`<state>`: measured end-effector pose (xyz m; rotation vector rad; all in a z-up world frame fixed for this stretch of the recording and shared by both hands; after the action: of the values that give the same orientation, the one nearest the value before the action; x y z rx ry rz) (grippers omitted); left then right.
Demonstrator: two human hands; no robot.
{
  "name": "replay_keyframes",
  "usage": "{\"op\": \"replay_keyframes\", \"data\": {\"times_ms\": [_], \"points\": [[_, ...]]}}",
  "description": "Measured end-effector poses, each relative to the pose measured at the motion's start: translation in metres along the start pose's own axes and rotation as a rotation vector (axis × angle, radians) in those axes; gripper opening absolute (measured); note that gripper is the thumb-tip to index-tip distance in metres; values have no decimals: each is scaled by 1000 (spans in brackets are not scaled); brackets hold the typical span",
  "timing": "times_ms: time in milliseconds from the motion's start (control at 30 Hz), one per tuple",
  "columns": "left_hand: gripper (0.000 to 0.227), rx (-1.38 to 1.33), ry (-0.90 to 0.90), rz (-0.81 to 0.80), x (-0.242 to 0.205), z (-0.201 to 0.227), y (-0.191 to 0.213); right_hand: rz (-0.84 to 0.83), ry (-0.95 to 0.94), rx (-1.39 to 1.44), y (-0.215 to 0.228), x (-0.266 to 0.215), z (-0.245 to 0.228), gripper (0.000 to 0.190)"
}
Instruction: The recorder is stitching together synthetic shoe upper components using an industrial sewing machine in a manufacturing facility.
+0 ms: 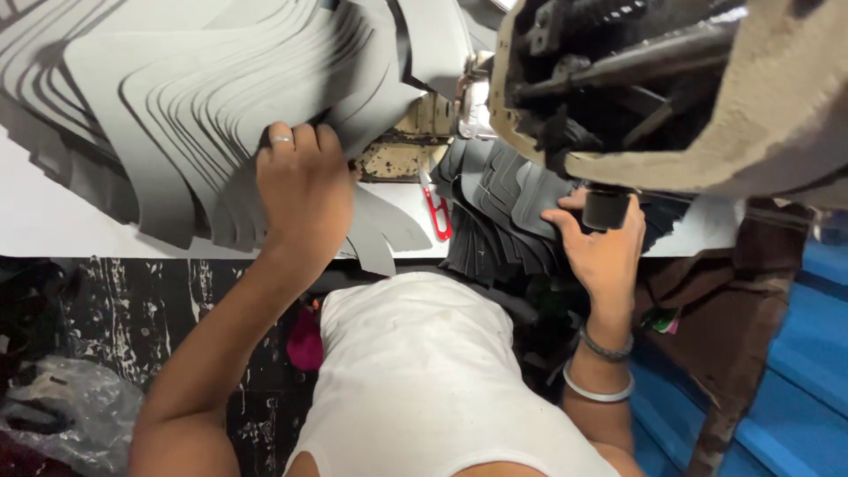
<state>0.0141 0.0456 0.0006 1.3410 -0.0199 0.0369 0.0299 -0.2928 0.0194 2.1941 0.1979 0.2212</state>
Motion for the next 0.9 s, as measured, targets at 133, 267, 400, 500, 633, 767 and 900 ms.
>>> {"op": "replay_keyframes", "data": {"times_ms": [133, 267, 400, 500, 633, 767, 900], "points": [[18, 267, -22, 69, 4, 6, -31, -1, -14, -248, 10, 0, 9, 40], [26, 14, -16, 13, 21, 16, 2, -15, -127, -301, 12, -9, 61, 51], [34, -269, -58, 30, 28, 16, 25, -15, -159, -126, 10, -17, 99, 26], [23, -457, -87, -65, 29, 7, 25, 77, -116, -183, 21, -13, 91, 18], [22, -858, 87, -168, 29, -5, 24, 59, -165, -90, 25, -6, 83, 12], [32, -1070, 276, -170, 18, -11, 14, -123, -70, 383, 9, 21, 5, 14], [22, -1468, 366, -317, -1, 11, -7, -160, -185, 588, -10, 37, -48, 17]]}}
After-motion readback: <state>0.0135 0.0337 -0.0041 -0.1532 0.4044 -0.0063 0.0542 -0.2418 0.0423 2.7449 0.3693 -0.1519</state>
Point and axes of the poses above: each hand's wrist, its own x-axis towards the middle knuckle, its own y-axis out of the back of the hand, z = x × y, the point moved 6 cm from there along x, towards the middle knuckle, and after that the axes turned 2 degrees about y, right-handed, at the moved point
